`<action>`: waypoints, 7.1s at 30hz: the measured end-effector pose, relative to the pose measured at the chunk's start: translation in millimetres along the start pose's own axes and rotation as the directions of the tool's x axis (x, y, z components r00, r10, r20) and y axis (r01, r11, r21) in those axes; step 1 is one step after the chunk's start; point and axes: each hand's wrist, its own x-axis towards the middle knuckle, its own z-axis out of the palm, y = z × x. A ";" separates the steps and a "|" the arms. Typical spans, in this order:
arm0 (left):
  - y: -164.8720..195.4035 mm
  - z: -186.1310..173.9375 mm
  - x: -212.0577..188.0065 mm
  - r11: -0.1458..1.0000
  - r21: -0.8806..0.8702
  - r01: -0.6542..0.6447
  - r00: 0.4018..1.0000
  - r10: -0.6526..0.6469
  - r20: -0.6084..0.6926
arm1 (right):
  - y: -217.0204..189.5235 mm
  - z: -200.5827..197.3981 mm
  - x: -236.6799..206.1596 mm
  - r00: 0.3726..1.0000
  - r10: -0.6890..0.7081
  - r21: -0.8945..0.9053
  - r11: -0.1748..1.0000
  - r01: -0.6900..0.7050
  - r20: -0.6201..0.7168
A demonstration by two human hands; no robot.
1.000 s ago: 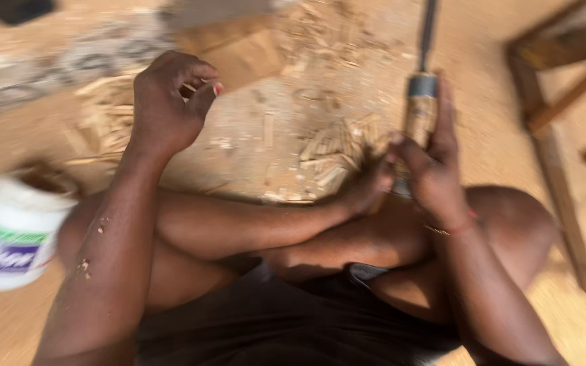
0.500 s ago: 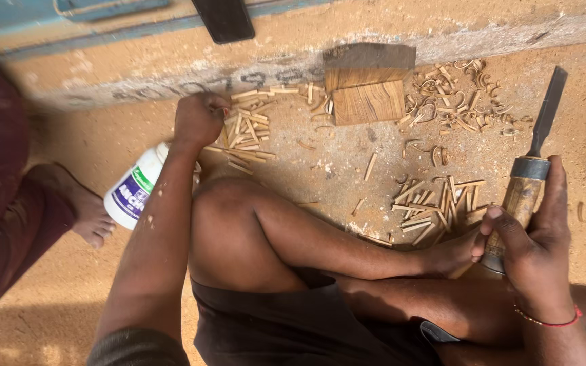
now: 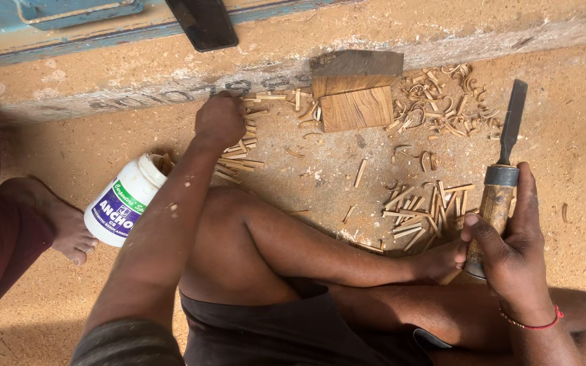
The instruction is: The person sits on the floor and uses a chisel to carve small wooden dowels from a larger block of wood. They repeatedly strike the chisel with their hand to cut the wood, creating a pile of small sticks and wood shavings.
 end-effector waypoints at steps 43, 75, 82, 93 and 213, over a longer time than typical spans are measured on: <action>179.3 58.2 34.2 0.823 -0.548 0.150 0.984 -0.179 0.002 | 50.3 110.2 20.8 0.935 0.111 -0.335 0.942 0.009 0.338; 195.2 19.3 -48.2 0.771 0.192 -0.607 0.750 0.475 0.461 | 111.2 161.3 90.5 0.969 -0.082 -0.526 0.827 0.197 0.234; 184.6 31.8 -39.2 0.837 0.012 -0.547 0.821 0.534 0.200 | 101.4 159.4 99.2 0.957 -0.179 -0.490 0.828 0.272 0.229; 185.3 66.9 17.8 0.896 -0.444 -0.026 0.997 -0.008 -0.073 | 30.1 76.0 67.2 1.000 -0.020 -0.056 0.998 0.020 0.002; 82.0 -30.6 -16.7 0.141 -0.973 0.180 0.954 0.217 0.208 | -4.5 29.0 1.7 0.987 -0.156 -0.020 0.988 0.155 -0.035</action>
